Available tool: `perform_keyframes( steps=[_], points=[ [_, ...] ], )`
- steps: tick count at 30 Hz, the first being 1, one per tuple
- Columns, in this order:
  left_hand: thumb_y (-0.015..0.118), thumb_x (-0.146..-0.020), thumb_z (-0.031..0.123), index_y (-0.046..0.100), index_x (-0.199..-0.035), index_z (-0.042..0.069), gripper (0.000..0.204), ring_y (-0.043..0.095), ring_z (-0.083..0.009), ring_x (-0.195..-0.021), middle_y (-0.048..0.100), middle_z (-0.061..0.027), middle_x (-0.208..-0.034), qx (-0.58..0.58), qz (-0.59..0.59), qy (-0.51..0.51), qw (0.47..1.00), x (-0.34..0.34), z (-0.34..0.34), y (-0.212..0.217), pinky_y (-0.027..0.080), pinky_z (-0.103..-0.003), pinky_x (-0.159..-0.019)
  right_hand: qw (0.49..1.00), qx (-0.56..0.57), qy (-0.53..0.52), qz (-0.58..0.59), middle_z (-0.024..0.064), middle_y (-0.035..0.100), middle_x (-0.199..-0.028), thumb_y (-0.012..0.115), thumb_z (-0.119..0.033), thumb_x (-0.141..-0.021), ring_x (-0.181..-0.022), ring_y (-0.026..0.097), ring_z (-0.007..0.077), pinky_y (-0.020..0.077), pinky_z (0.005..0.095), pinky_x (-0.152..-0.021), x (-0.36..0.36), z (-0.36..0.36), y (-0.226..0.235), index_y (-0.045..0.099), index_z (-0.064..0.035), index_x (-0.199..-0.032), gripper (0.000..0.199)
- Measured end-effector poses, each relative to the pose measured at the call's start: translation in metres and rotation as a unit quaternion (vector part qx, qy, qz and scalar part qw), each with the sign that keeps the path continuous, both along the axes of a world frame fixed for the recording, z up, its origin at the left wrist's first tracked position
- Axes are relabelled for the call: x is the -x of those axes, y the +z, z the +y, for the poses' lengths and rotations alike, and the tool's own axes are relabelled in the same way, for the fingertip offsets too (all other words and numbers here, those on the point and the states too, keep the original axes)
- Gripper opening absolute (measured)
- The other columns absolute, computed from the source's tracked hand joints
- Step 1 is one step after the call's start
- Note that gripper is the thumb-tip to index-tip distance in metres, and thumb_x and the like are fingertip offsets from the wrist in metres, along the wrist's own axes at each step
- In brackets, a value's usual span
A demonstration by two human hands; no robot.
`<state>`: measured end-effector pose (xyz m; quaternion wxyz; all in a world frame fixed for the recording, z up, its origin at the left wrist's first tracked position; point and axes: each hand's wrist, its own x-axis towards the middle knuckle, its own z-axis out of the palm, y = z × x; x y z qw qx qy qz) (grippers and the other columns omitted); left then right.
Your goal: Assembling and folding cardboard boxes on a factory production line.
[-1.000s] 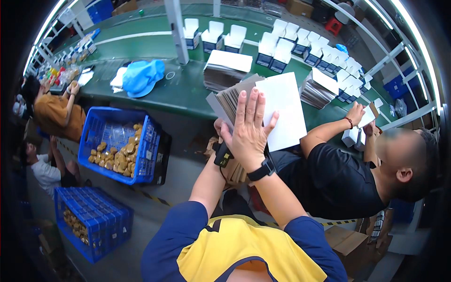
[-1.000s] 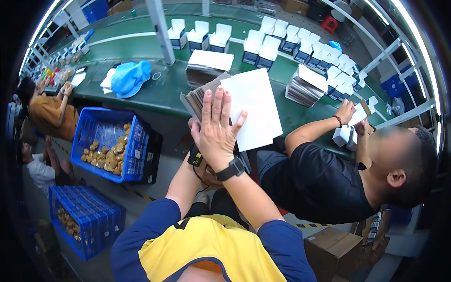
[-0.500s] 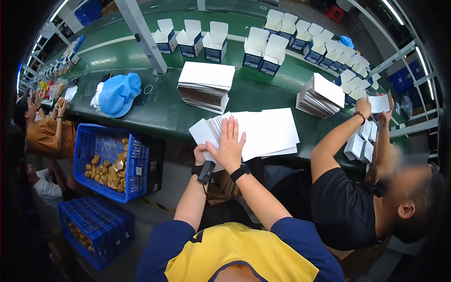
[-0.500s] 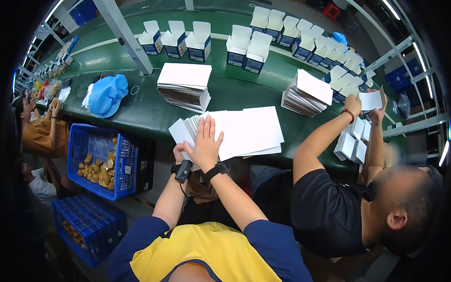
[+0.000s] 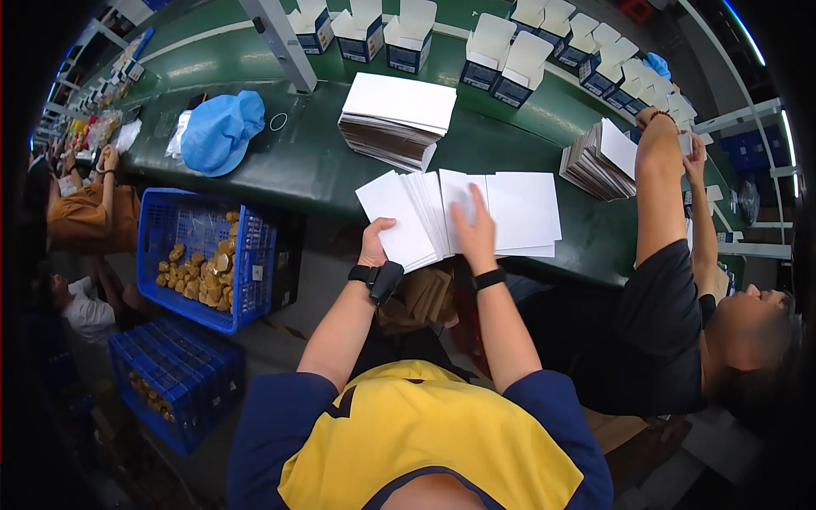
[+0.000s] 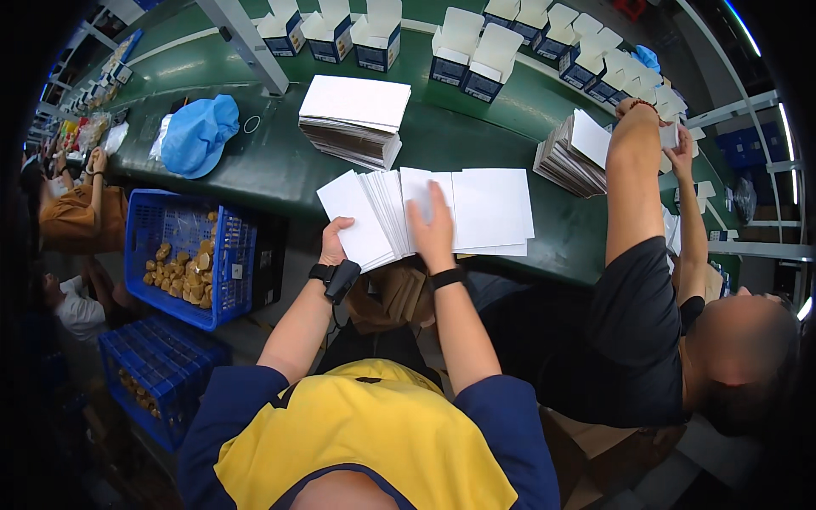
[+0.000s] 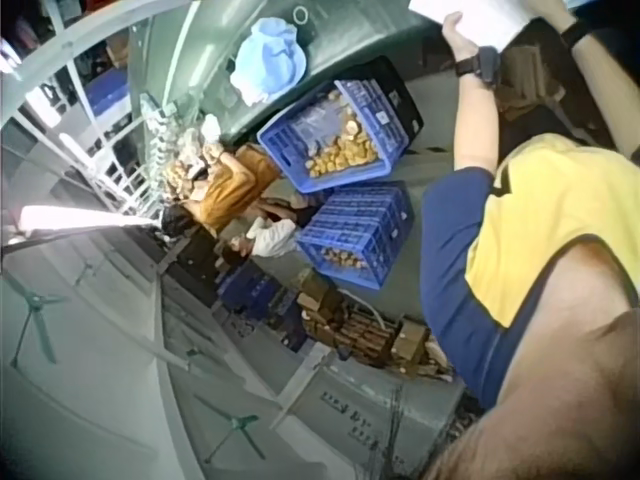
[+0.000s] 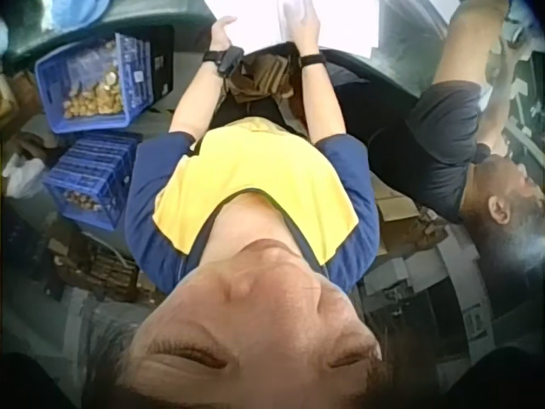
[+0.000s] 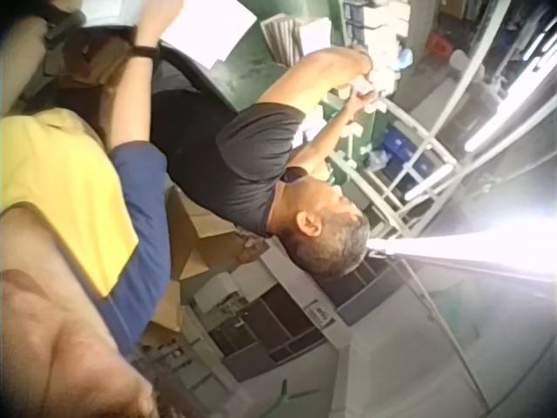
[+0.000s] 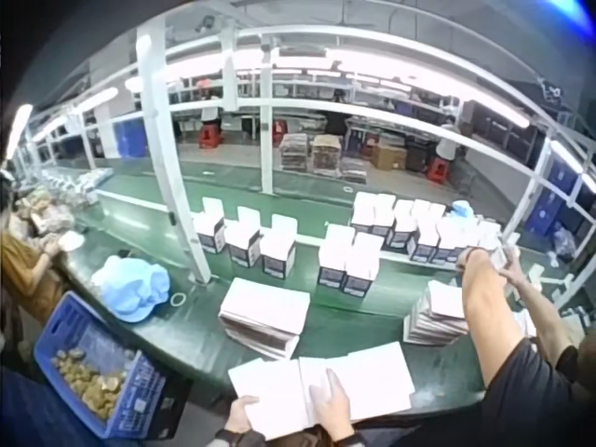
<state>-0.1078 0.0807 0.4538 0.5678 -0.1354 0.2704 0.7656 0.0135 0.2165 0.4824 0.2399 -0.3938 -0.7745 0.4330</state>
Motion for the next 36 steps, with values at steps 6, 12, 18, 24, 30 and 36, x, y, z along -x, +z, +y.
perform_keyframes(
  steps=[6, 12, 18, 24, 30, 36],
  points=[
    [0.054, -0.071, 0.014, 0.044, -0.119, -0.003, 0.052, 0.054, -0.0325, -0.101, 0.055, -0.0177, -0.109, 0.037, 0.005, -0.055, 0.998, 0.001, 0.007, 0.006, 0.043, -0.041, -0.092, 0.934, -0.112, -0.268, -0.207, 0.0204, 0.039, -0.133, 0.060, -0.035, -0.079, -0.125, 0.035, 0.0338, 0.0306, 0.0392, -0.101, -0.128, 0.116, -0.060, 0.040, 0.0015, -0.127, 0.063],
    [0.063, -0.068, 0.004, 0.023, -0.131, 0.005, 0.076, 0.045, -0.0264, -0.111, 0.043, -0.0141, -0.120, 0.080, 0.238, -0.055, 0.966, -0.001, 0.021, 0.010, 0.042, -0.037, -0.091, 0.915, -0.040, -0.244, -0.318, 0.0232, 0.042, -0.129, 0.058, -0.054, -0.074, -0.119, 0.039, 0.0344, 0.0332, 0.0408, -0.098, -0.106, 0.102, -0.045, 0.042, 0.0036, -0.124, 0.079],
    [0.072, -0.064, 0.003, 0.009, -0.133, 0.008, 0.094, 0.047, -0.0289, -0.111, 0.040, -0.0163, -0.121, 0.121, 0.314, -0.075, 0.939, 0.001, 0.044, 0.012, 0.046, -0.037, -0.087, 0.938, 0.097, -0.284, -0.173, 0.0190, 0.058, -0.107, 0.067, -0.047, -0.072, -0.093, 0.057, 0.0256, 0.0447, 0.0337, -0.081, -0.119, 0.116, -0.039, 0.051, 0.0104, -0.110, 0.071],
    [0.075, -0.063, 0.006, 0.008, -0.133, 0.007, 0.097, 0.049, -0.0293, -0.110, 0.042, -0.0172, -0.120, 0.121, 0.299, -0.126, 0.938, 0.018, 0.040, 0.017, 0.048, -0.039, -0.085, 0.935, 0.334, -0.117, -0.029, 0.0135, 0.063, -0.092, 0.073, -0.022, -0.072, -0.076, 0.061, 0.0198, 0.0476, 0.0288, -0.069, -0.122, 0.108, 0.008, 0.058, 0.0090, -0.101, 0.045],
    [0.075, -0.061, 0.006, 0.007, -0.133, 0.004, 0.100, 0.050, -0.0291, -0.109, 0.042, -0.0181, -0.120, 0.152, 0.326, -0.146, 0.921, 0.015, 0.041, 0.017, 0.048, -0.037, -0.083, 0.984, 0.117, -0.080, -0.110, 0.0152, 0.066, -0.088, 0.072, -0.026, -0.071, -0.079, 0.063, 0.0268, 0.0482, 0.0354, -0.072, -0.103, 0.083, 0.030, 0.060, 0.0008, -0.102, 0.043],
    [0.072, -0.063, 0.004, 0.006, -0.136, 0.007, 0.098, 0.047, -0.0295, -0.113, 0.040, -0.0171, -0.123, 0.192, 0.347, -0.088, 0.914, 0.004, 0.044, 0.014, 0.046, -0.038, -0.088, 0.935, -0.149, -0.066, -0.316, 0.0192, 0.064, -0.084, 0.061, -0.021, -0.079, -0.081, 0.060, 0.0387, 0.0470, 0.0462, -0.070, -0.061, 0.036, 0.089, 0.054, -0.0079, -0.108, 0.033]
  ],
)
